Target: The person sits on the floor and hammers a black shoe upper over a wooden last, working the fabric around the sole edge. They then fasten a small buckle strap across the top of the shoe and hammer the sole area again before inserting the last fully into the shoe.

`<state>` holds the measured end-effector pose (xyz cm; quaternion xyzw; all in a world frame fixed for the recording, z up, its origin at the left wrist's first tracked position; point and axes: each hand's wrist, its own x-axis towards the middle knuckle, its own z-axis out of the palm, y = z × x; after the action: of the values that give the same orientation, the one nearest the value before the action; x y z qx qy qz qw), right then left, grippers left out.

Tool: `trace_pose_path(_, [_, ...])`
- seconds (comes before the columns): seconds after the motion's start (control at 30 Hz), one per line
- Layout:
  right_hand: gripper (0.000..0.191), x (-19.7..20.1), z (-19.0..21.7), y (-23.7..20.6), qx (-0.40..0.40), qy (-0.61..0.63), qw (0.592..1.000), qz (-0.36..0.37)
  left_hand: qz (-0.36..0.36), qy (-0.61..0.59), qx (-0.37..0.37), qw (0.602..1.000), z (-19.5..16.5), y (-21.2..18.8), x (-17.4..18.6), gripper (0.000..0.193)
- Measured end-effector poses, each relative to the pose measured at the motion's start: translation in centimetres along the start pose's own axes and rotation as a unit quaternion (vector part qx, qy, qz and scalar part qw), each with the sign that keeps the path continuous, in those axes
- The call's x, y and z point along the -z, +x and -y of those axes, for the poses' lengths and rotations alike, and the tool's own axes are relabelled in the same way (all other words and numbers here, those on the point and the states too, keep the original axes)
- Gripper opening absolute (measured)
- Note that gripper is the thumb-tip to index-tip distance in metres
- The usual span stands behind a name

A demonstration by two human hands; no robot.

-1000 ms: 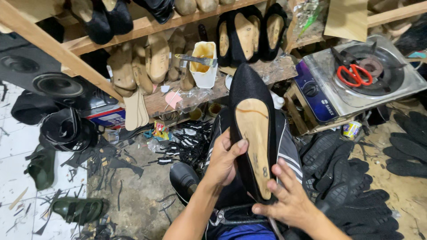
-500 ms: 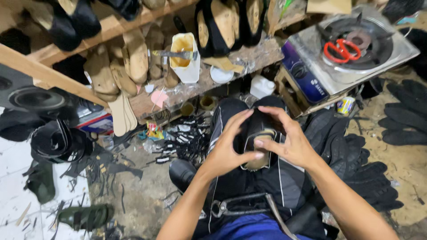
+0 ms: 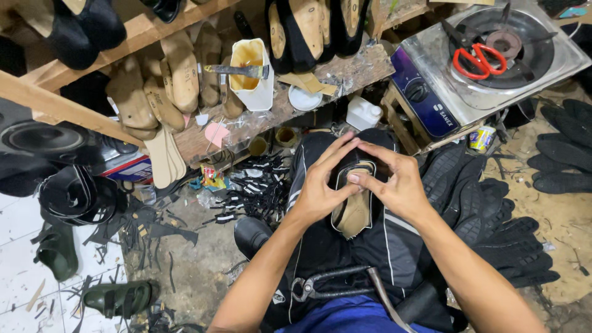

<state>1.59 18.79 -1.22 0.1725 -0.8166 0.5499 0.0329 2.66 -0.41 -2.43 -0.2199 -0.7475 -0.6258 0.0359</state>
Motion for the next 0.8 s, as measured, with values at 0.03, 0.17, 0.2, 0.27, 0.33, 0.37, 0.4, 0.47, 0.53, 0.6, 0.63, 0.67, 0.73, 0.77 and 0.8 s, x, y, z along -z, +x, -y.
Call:
trace_pose_path(0.03, [0.059, -0.2, -0.1, 0.0, 0.004, 0.000, 1.000, 0.000, -0.003, -0.008, 0.003, 1.000, 0.3, -0.1, 0.0, 0.079])
trace_pose_path(0.17, [0.055, -0.7, -0.3, -0.2, -0.015, -0.026, 0.999, -0.029, -0.015, -0.057, 0.022, 0.998, 1.1, -0.3, -0.2, 0.078])
trace_pose_path(0.2, [0.054, -0.9, -0.3, -0.2, -0.009, -0.035, 0.999, -0.037, -0.017, -0.058, 0.021, 0.998, 1.2, -0.4, -0.2, 0.077])
trace_pose_path(0.27, [0.052, -1.2, -0.2, -0.3, -0.005, -0.042, 0.998, -0.050, -0.018, -0.063, 0.019, 0.998, 1.4, -0.4, -0.4, 0.076])
trace_pose_path(0.33, [0.051, -1.4, -0.1, -0.3, -0.007, -0.041, 0.997, -0.063, -0.022, -0.088, 0.016, 0.996, 1.3, -0.4, -0.6, 0.072])
trace_pose_path(0.37, [0.051, -1.5, 0.0, -0.4, -0.004, -0.042, 0.997, -0.065, -0.023, -0.100, 0.015, 0.995, 1.2, -0.4, -0.7, 0.071])
trace_pose_path(0.4, [0.050, -1.5, 0.0, -0.4, 0.000, -0.044, 0.997, -0.068, -0.025, -0.081, 0.013, 0.996, 1.1, -0.4, -0.7, 0.071])
trace_pose_path(0.47, [0.052, -1.5, 0.0, -0.5, -0.012, -0.038, 0.997, -0.069, -0.029, -0.041, 0.009, 0.999, 0.7, -0.4, -0.6, 0.073])
trace_pose_path(0.53, [0.054, -1.4, 0.1, -0.5, -0.040, -0.021, 0.997, -0.064, -0.009, -0.026, 0.003, 1.000, 0.3, -0.4, -0.4, 0.078])
trace_pose_path(0.6, [0.055, -1.3, 0.2, -0.5, -0.023, -0.021, 0.997, -0.066, 0.003, -0.019, 0.006, 1.000, -0.1, -0.3, -0.2, 0.088])
trace_pose_path(0.63, [0.056, -1.3, 0.3, -0.5, -0.016, -0.020, 0.998, -0.065, 0.006, -0.021, 0.013, 1.000, -0.3, -0.3, -0.2, 0.095])
trace_pose_path(0.67, [0.055, -1.3, 0.5, -0.5, -0.016, -0.017, 0.997, -0.067, 0.011, -0.021, 0.022, 0.999, -0.5, -0.4, -0.1, 0.102])
trace_pose_path(0.73, [0.054, -1.3, 1.3, -0.6, -0.018, -0.012, 0.997, -0.068, -0.012, -0.012, 0.023, 1.000, -1.1, -0.5, -0.5, 0.088])
trace_pose_path(0.77, [0.054, -1.3, 1.8, -0.7, -0.016, -0.007, 0.997, -0.071, -0.025, -0.005, 0.021, 0.999, -1.5, -0.5, -0.5, 0.081])
trace_pose_path(0.8, [0.055, -1.3, 2.5, -1.0, -0.011, -0.005, 0.997, -0.076, -0.029, -0.001, 0.007, 1.000, -2.0, -0.6, -0.5, 0.079])
